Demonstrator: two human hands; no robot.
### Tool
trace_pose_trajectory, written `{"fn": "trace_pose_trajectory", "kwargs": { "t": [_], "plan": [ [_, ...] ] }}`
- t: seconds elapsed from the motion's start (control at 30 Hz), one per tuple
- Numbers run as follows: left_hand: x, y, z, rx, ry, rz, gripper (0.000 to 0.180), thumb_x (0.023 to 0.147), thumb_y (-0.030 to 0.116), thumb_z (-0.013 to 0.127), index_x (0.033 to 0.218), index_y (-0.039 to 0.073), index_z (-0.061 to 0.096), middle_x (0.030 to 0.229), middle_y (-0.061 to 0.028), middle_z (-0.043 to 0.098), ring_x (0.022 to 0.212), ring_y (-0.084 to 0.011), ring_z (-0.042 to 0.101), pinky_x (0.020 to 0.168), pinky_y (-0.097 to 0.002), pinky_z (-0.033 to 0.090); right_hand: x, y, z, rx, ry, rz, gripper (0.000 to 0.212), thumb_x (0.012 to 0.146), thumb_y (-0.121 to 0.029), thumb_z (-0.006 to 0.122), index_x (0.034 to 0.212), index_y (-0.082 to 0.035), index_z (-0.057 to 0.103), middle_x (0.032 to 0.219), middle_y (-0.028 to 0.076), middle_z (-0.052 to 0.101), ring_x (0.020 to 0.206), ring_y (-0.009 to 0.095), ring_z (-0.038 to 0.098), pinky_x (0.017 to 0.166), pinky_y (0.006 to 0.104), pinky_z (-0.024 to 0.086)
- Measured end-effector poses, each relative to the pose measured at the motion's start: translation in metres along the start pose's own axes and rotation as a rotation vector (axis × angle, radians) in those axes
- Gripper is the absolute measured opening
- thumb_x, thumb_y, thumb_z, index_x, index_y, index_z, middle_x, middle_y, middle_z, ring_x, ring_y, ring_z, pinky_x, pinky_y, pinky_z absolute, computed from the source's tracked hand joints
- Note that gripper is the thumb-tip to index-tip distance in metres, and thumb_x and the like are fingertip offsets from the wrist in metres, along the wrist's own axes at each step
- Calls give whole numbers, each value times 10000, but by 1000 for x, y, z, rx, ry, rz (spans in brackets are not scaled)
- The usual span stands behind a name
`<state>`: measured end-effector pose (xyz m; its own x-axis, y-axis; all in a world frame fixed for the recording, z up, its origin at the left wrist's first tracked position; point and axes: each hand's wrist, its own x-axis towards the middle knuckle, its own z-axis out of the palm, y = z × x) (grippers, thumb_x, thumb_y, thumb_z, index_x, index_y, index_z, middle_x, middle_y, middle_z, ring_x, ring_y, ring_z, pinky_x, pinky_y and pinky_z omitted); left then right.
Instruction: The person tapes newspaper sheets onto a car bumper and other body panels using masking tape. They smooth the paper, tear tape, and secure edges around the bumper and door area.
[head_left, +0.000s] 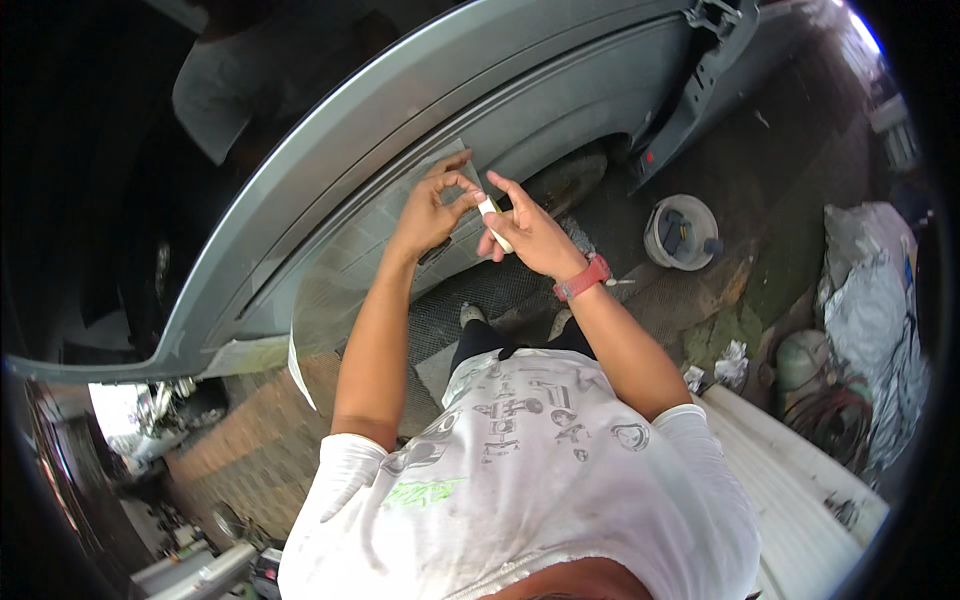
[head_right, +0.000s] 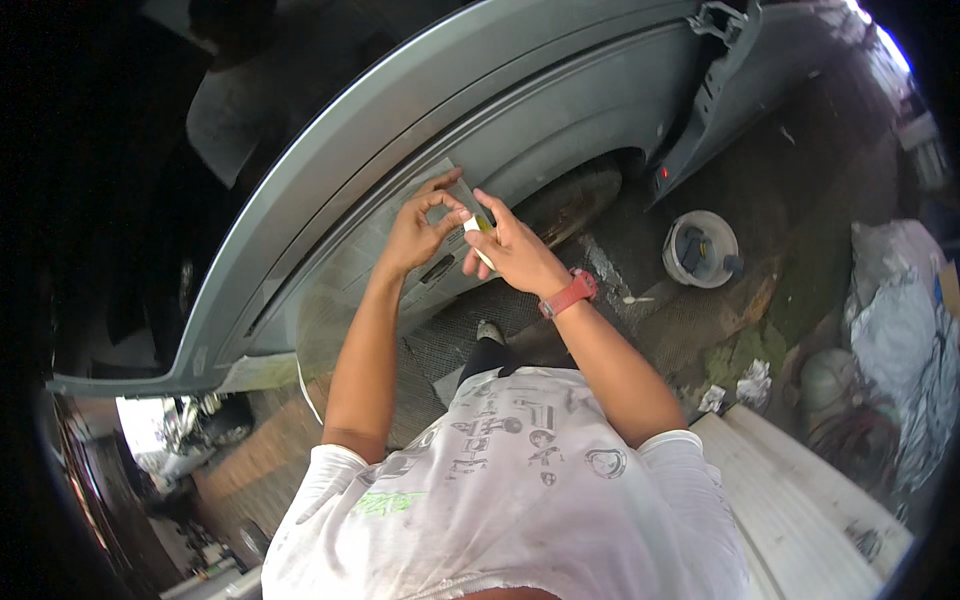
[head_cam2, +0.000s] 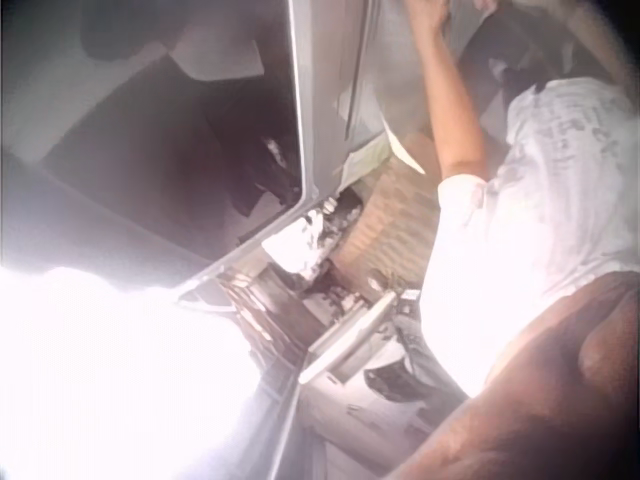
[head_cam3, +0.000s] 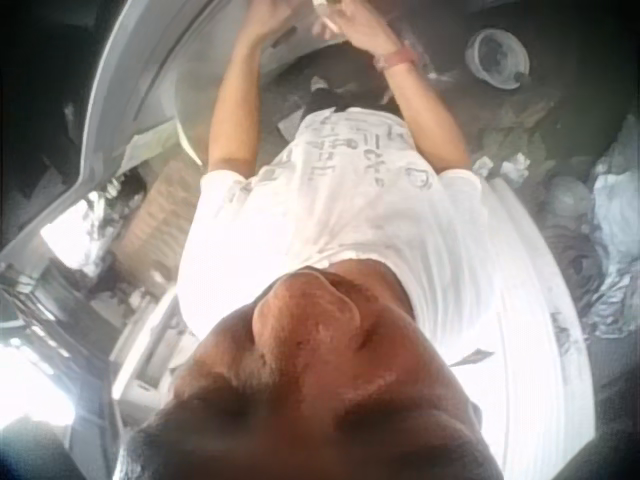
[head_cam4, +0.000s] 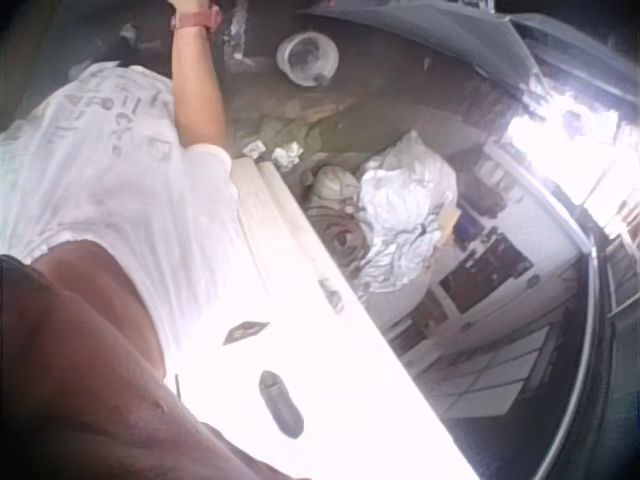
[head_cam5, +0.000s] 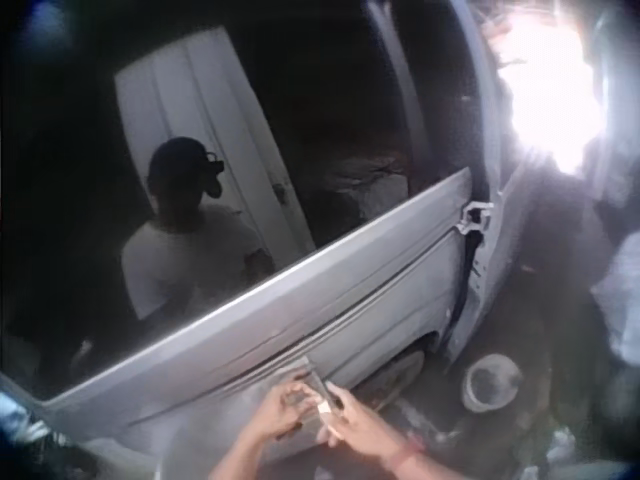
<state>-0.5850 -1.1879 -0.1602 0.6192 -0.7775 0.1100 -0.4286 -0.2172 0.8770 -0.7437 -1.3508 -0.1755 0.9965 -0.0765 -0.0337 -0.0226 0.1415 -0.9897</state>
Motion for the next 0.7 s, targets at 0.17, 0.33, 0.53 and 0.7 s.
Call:
{"fn": "trace_pose_trajectory", "kwargs": {
  "t": [0.17,0.33,0.53,0.7],
  "plan": [
    [5,4,17,23,106,30,121,995,147,792,1035,51,732,1576,-191,606,1495,-353,538,1241,-471,398,-4,26,-31,-35,-22,259,265,1156,-261,549,1269,-21,554,740,115,711,574,185,674,553,385,529],
    [3,-3,32,-17,266,15,101,996,115,779,1031,38,723,1512,-185,654,1432,-327,597,1198,-437,445,-25,31,-14,-858,287,-456,142,1107,-195,598,1140,-67,650,793,159,727,705,381,738,635,511,573],
    [5,4,42,12,361,-1,117,943,85,822,1008,18,751,1432,-166,707,1360,-322,652,1159,-435,483,-4,36,-16,-181,546,-104,377,1122,-351,644,1301,-21,622,783,53,687,678,136,635,634,315,509],
    [0,5,41,102,368,5,140,913,102,852,1011,29,783,1433,-157,707,1348,-332,663,1141,-441,503,38,36,-26,22,244,289,400,1034,-427,775,983,-31,776,816,-9,653,690,69,497,652,286,434]
  ]
}}
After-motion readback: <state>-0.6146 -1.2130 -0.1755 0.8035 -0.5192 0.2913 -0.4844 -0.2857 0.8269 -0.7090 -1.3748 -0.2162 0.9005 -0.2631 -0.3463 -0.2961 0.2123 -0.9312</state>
